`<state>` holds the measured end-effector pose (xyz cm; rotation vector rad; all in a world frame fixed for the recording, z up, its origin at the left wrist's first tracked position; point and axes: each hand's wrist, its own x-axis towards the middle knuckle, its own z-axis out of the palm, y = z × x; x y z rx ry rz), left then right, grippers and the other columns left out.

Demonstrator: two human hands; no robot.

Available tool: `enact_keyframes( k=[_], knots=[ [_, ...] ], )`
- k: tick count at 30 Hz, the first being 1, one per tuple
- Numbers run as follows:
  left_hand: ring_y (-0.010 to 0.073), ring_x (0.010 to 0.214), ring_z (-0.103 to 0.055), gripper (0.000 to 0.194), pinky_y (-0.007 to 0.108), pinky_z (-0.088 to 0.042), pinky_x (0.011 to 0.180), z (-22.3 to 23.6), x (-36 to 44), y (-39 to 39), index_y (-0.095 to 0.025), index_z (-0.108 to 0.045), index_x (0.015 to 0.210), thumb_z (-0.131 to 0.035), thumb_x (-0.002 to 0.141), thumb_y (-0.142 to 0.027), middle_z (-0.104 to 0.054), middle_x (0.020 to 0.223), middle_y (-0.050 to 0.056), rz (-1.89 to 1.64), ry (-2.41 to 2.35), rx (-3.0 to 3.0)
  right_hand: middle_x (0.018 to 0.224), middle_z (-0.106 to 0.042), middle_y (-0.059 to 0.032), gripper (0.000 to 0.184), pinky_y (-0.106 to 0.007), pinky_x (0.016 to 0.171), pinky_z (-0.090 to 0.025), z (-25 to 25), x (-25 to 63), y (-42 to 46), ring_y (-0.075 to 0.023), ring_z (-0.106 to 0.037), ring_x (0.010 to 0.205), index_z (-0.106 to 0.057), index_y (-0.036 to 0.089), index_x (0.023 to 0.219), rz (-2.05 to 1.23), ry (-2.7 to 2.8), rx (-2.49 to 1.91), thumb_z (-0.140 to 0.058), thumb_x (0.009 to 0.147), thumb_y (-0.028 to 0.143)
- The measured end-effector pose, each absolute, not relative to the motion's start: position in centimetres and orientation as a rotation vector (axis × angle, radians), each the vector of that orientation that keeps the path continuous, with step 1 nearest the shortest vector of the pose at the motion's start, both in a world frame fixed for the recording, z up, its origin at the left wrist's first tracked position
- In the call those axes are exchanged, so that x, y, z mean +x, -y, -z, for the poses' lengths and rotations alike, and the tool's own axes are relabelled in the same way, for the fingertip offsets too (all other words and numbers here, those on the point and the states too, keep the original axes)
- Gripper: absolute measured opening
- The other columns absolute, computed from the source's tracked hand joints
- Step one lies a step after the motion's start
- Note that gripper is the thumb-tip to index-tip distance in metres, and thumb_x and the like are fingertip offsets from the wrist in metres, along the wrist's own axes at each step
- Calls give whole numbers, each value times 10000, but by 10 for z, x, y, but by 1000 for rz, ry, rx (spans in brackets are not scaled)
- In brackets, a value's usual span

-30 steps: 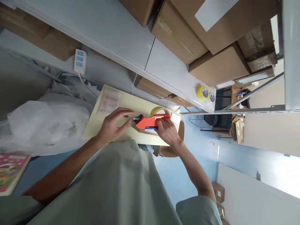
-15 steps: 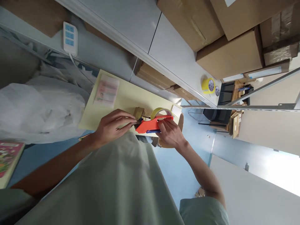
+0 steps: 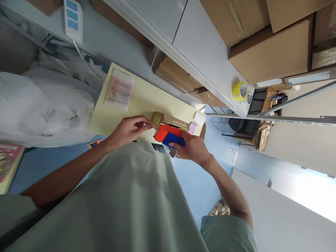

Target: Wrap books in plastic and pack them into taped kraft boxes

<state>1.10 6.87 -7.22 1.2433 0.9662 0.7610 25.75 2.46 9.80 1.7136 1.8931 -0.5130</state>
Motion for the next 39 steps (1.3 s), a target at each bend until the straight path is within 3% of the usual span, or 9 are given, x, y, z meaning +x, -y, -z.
enact_keyframes(
  k=[4,10,20,26,30,39],
  knots=[
    [212,801,-720,511,296,-571,709,80,18,-64,-198,-838,964,-758,916,-700,-828,927,71,-714,-929,1098,812,-774,-35,478,-344,750,-484,-122,262,-37,-272,-768,764,-712,243,1111,679,-1667,1699,-597,1078,705],
    [150,615,-601,570,270,-504,537,109,2,-80,-165,-834,944,-839,804,-718,-791,873,81,-689,-1000,971,796,-752,-27,463,-308,652,-382,-145,281,-45,-242,-726,744,-687,246,978,703,-1570,1654,-591,1080,687],
    [97,523,-468,603,260,-378,485,136,25,-70,-179,-765,865,-825,787,-773,-745,793,65,-783,-1051,775,746,-733,-31,538,-315,627,-360,-141,269,-62,-231,-682,680,-694,249,895,597,-1552,1772,-585,1036,757],
    [172,702,-601,600,290,-468,621,162,56,-67,-199,-739,862,-800,761,-787,-761,812,70,-866,-1144,731,761,-743,-51,563,-317,633,-365,-132,261,-69,-257,-715,742,-691,248,883,516,-1555,1746,-567,1043,774],
    [193,753,-628,519,309,-496,695,182,79,-67,-207,-736,839,-772,812,-723,-750,794,56,-894,-1211,763,757,-741,-60,572,-319,627,-357,-123,252,-77,-259,-717,750,-664,245,830,468,-1535,1738,-574,1046,766],
    [149,749,-648,401,290,-460,685,205,111,-63,-184,-743,814,-706,947,-561,-750,764,20,-878,-1264,805,820,-767,-95,613,-326,654,-373,-106,233,-89,-282,-738,806,-692,234,844,426,-1539,1760,-547,1050,793]
  ],
)
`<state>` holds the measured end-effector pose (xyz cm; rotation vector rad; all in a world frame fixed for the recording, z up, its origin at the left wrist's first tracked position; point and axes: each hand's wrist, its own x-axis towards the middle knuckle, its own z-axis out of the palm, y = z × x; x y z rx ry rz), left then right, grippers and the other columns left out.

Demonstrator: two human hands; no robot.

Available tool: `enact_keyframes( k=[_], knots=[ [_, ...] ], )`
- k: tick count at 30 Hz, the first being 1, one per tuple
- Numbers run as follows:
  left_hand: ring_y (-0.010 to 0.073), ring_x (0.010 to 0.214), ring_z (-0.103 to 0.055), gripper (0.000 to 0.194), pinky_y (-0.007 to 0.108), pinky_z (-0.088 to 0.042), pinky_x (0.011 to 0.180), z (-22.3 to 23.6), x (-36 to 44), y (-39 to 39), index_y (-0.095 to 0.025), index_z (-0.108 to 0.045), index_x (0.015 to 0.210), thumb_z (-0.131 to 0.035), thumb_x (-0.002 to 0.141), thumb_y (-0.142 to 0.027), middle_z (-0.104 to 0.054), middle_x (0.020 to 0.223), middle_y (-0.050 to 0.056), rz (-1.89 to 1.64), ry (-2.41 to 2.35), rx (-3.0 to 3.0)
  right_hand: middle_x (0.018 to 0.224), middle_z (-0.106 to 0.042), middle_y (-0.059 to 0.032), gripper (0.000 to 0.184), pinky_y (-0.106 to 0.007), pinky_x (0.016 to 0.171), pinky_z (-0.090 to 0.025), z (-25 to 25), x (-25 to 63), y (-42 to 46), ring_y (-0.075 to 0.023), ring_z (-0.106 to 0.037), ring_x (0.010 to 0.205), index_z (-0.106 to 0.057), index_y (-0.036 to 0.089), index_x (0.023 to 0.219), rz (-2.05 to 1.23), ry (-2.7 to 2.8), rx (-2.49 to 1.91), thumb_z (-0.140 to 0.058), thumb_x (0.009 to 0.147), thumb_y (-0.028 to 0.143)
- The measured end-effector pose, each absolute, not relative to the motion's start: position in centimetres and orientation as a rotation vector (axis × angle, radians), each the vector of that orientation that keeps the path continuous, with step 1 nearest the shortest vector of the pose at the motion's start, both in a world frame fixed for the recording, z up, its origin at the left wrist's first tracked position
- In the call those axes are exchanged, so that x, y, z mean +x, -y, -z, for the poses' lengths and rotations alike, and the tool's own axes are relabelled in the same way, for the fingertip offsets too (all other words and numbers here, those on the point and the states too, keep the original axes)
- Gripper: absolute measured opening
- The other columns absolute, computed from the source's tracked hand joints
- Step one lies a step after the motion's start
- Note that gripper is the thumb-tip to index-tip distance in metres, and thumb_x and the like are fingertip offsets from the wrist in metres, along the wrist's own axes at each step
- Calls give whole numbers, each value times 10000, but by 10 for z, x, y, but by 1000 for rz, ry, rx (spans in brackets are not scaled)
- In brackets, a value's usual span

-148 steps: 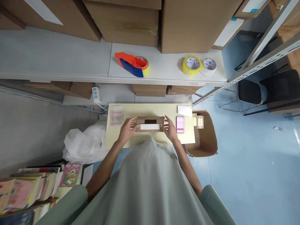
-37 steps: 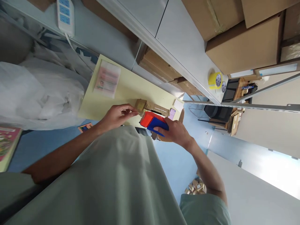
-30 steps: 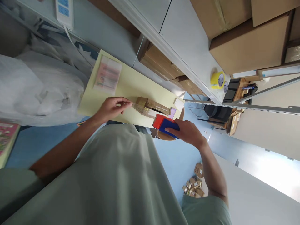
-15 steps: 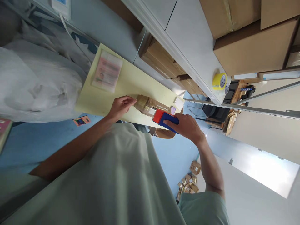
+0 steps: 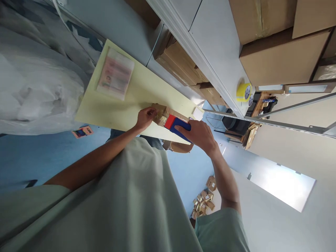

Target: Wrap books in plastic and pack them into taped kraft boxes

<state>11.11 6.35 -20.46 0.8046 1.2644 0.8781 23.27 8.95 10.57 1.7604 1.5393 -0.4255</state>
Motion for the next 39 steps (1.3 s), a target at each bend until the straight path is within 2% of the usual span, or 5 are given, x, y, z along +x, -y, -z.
enact_keyframes(
  k=[8,13,16,24,39],
  knots=[
    [217,895,-690,259,321,-470,752,217,117,-47,-228,-771,1068,-754,957,-461,-750,1017,62,-868,-1368,977,810,-760,-92,627,-330,663,-376,-107,223,-92,-257,-712,761,-702,231,832,433,-1570,1705,-530,1060,789],
    [238,980,-692,581,355,-544,918,221,103,-40,-180,-656,1469,-745,911,-319,-722,1197,114,-807,-1280,1131,832,-770,-94,591,-329,668,-378,-111,223,-91,-256,-708,766,-718,224,878,440,-1557,1682,-572,1055,769],
    [328,1325,-637,896,444,-545,1117,201,96,-45,-221,-533,1621,-835,783,-314,-604,1503,166,-862,-988,1331,809,-760,-96,605,-334,680,-387,-112,226,-89,-269,-715,774,-727,220,903,440,-1565,1653,-568,1051,784],
    [413,1485,-536,563,599,-407,1281,172,104,-76,-264,-750,1290,-863,740,-224,-545,1632,139,-715,-744,1646,882,-786,-102,610,-332,695,-392,-114,226,-85,-272,-732,832,-755,204,990,416,-1582,1609,-571,1050,783],
    [337,1405,-607,470,479,-487,1211,188,90,-79,-248,-741,1300,-870,849,-275,-648,1501,111,-702,-758,1732,1035,-822,-151,622,-322,818,-480,-68,288,-80,-319,-779,1051,-774,189,1040,450,-1428,1616,-518,1087,754]
  ],
)
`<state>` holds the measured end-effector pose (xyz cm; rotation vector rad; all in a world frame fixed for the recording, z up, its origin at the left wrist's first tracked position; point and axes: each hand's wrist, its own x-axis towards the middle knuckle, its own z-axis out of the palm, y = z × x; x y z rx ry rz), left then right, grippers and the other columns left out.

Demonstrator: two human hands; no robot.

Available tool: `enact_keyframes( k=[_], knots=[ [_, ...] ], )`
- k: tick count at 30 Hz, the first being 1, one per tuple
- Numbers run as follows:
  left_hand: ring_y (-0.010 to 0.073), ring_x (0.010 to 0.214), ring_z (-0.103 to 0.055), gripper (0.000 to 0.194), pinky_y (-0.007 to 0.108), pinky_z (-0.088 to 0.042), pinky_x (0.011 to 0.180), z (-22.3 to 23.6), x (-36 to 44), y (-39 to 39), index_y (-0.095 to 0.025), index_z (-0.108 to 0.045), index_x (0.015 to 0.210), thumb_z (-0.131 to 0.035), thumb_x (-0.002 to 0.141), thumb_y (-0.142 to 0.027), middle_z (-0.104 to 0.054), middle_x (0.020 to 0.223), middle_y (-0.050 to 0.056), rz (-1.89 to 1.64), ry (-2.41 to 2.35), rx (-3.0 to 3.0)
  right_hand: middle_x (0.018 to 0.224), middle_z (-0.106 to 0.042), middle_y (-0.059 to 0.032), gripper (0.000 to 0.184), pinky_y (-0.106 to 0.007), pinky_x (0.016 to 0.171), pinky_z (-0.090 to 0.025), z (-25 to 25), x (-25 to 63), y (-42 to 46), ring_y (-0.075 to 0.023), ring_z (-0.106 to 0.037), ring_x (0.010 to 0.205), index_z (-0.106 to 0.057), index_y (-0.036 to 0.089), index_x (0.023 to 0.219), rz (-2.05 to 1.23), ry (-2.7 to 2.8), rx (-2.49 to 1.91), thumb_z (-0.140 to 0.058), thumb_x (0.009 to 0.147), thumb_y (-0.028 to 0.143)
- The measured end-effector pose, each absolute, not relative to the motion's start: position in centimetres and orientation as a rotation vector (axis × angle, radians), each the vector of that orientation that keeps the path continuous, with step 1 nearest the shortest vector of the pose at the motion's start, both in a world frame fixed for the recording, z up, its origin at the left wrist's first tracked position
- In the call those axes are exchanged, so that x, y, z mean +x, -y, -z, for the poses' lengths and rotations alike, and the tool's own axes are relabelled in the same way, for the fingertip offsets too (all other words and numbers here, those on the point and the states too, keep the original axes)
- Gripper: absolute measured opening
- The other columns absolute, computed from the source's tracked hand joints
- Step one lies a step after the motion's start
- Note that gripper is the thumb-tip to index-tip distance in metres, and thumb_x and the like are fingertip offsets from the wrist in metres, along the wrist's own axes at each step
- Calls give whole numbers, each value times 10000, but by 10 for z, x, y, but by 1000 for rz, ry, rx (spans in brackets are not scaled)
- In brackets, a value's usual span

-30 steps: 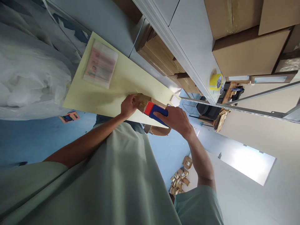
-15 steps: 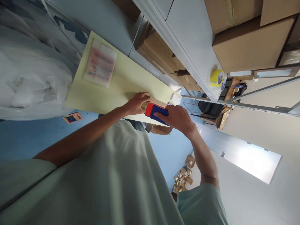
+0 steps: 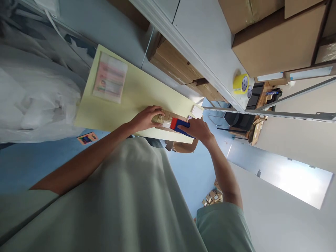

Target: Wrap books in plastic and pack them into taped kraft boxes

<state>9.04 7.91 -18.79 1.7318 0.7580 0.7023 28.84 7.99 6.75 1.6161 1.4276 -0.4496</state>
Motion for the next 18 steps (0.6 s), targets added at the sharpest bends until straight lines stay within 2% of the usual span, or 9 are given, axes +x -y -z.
enact_keyframes(
  k=[3,7,10,12,14,16,18],
  knots=[
    [333,1435,-598,468,489,-489,1224,187,90,-78,-256,-734,1319,-865,871,-286,-640,1530,112,-703,-772,1737,1059,-820,-164,657,-336,882,-502,-43,306,-77,-323,-778,1087,-781,182,1040,520,-1435,1637,-495,1086,772],
    [341,1451,-597,493,515,-479,1256,184,91,-75,-250,-736,1316,-893,849,-267,-637,1547,121,-665,-826,1765,1182,-813,-179,672,-330,899,-526,-20,322,-71,-320,-767,1138,-784,176,1089,588,-1472,1683,-505,1074,787],
    [341,1470,-584,558,529,-473,1284,178,93,-68,-257,-727,1354,-903,826,-230,-610,1568,114,-650,-921,1769,1200,-814,-191,681,-336,905,-543,-13,329,-68,-330,-769,1151,-789,170,1136,633,-1504,1693,-502,1077,785],
    [321,1438,-615,670,506,-513,1262,174,98,-59,-256,-683,1439,-895,807,-190,-611,1547,114,-679,-1040,1705,1190,-818,-201,678,-345,907,-553,-13,331,-67,-340,-774,1157,-788,160,1191,665,-1513,1683,-502,1086,765],
    [280,1301,-708,737,453,-597,1170,170,106,-46,-241,-638,1493,-882,801,-172,-645,1492,117,-722,-1201,1552,1196,-820,-210,666,-353,927,-557,-13,334,-67,-345,-774,1175,-782,150,1249,689,-1537,1677,-504,1098,737],
    [240,1124,-778,643,402,-653,1060,169,115,-34,-215,-672,1424,-877,814,-206,-717,1381,111,-753,-1367,1371,1214,-821,-214,653,-355,943,-556,-12,338,-66,-346,-775,1188,-776,151,1295,713,-1574,1689,-512,1103,716],
    [232,1029,-803,452,383,-666,1004,167,125,-23,-193,-741,1263,-877,843,-291,-784,1234,100,-770,-1519,1239,1225,-822,-214,642,-355,937,-559,-8,342,-65,-346,-781,1183,-773,160,1328,753,-1615,1695,-516,1104,704]
  ],
)
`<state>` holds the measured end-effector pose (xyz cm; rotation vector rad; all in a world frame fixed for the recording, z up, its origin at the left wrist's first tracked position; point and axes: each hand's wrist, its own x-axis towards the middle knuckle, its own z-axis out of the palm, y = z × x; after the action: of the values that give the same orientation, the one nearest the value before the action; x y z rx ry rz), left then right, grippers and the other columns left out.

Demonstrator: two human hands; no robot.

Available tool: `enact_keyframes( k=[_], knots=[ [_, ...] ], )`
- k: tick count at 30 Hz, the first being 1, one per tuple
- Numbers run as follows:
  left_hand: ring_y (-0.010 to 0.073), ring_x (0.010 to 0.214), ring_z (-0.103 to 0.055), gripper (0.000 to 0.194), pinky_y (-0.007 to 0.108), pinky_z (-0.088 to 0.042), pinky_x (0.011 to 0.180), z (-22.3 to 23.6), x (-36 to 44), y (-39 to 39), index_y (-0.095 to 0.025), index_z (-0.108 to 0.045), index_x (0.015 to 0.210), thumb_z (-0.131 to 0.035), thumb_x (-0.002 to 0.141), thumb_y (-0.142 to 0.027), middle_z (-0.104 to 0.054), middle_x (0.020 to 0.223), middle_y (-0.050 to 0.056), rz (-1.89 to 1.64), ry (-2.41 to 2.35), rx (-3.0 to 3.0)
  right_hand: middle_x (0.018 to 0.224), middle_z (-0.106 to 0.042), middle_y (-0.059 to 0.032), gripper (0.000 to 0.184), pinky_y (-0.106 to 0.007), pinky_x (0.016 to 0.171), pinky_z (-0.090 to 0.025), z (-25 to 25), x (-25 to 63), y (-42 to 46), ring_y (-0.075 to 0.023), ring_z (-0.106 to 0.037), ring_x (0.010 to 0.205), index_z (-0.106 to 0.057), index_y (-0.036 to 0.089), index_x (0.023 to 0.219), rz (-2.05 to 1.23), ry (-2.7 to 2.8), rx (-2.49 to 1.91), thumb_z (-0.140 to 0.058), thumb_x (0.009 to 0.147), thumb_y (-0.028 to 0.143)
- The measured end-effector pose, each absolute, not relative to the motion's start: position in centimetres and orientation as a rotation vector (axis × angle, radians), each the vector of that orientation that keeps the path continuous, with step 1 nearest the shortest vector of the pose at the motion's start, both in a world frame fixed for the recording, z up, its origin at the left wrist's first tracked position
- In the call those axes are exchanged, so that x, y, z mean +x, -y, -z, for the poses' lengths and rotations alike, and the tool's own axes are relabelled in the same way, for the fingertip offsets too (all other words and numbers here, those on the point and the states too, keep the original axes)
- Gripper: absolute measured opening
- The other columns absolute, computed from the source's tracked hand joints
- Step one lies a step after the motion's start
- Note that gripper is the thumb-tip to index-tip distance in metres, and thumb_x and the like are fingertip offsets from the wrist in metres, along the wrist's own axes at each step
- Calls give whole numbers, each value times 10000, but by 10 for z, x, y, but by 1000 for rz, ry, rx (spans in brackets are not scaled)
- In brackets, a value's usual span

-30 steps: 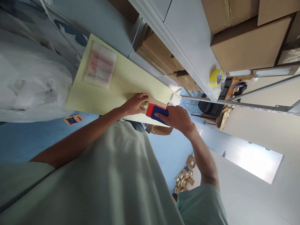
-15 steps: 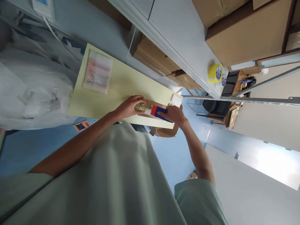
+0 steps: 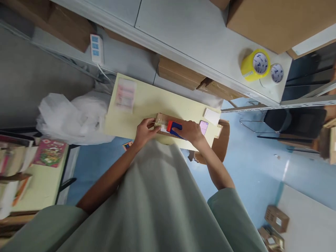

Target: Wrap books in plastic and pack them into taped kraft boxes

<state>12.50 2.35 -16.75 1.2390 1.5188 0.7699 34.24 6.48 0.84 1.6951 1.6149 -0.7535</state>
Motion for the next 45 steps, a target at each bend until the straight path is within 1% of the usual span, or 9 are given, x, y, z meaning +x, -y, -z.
enact_keyframes(
  k=[8,18,27,33,37,39,41,43,45],
  knots=[
    [251,959,-810,256,380,-640,969,164,149,-17,-226,-854,978,-769,946,-465,-851,1004,70,-870,-1877,1239,1230,-825,-207,595,-361,934,-573,5,353,-57,-347,-783,1195,-779,163,1339,920,-1690,1752,-544,1102,655],
    [225,838,-796,367,325,-643,839,155,132,-25,-192,-822,938,-650,975,-514,-828,869,67,-803,-1997,1124,1267,-810,-195,481,-358,923,-577,2,405,-53,-341,-771,1186,-791,180,1293,1035,-1704,1677,-555,1109,556],
    [260,858,-820,236,368,-639,855,140,167,-21,-276,-831,820,-811,863,-507,-860,875,36,-391,-1820,1352,1224,-823,-196,492,-351,921,-580,18,415,-47,-359,-775,1181,-785,189,1312,1088,-1746,1727,-600,1077,579],
    [263,952,-826,207,395,-651,947,157,153,-16,-220,-843,1020,-782,859,-336,-861,977,73,-385,-1766,1262,1239,-824,-192,471,-355,913,-584,24,402,-45,-358,-775,1178,-799,178,1283,1087,-1796,1693,-584,1091,552],
    [323,1206,-785,691,490,-634,1056,160,146,-6,-191,-664,1502,-846,862,-373,-755,1394,199,-282,-1615,1364,1238,-820,-208,487,-364,924,-591,24,389,-43,-356,-775,1173,-791,148,1274,1068,-1758,1722,-603,1089,557],
    [429,1540,-558,1146,587,-535,1195,158,149,-2,-202,-379,1735,-958,770,-420,-427,1737,296,-209,-1473,1601,1244,-818,-216,494,-365,932,-592,24,384,-42,-358,-775,1178,-793,142,1267,1056,-1745,1732,-611,1087,565],
    [491,1723,-188,1374,678,-335,1327,156,157,-1,-199,-184,1800,-999,722,-446,-122,1858,297,-125,-1304,1879,1262,-815,-220,496,-362,936,-590,24,380,-41,-358,-774,1186,-801,145,1252,1043,-1733,1731,-611,1085,571],
    [486,1745,-23,1288,725,-165,1371,155,167,-5,-167,-143,1803,-915,815,-460,-93,1871,274,-63,-1178,2064,1277,-815,-214,493,-352,929,-588,24,377,-40,-350,-774,1187,-806,153,1244,1027,-1721,1732,-607,1085,574],
    [470,1745,-78,1107,728,-115,1379,155,173,-13,-114,-155,1794,-768,929,-434,-203,1847,284,-57,-1114,2130,1286,-813,-210,504,-344,921,-585,22,375,-40,-340,-776,1181,-801,157,1257,1001,-1705,1739,-597,1087,585]
  ],
)
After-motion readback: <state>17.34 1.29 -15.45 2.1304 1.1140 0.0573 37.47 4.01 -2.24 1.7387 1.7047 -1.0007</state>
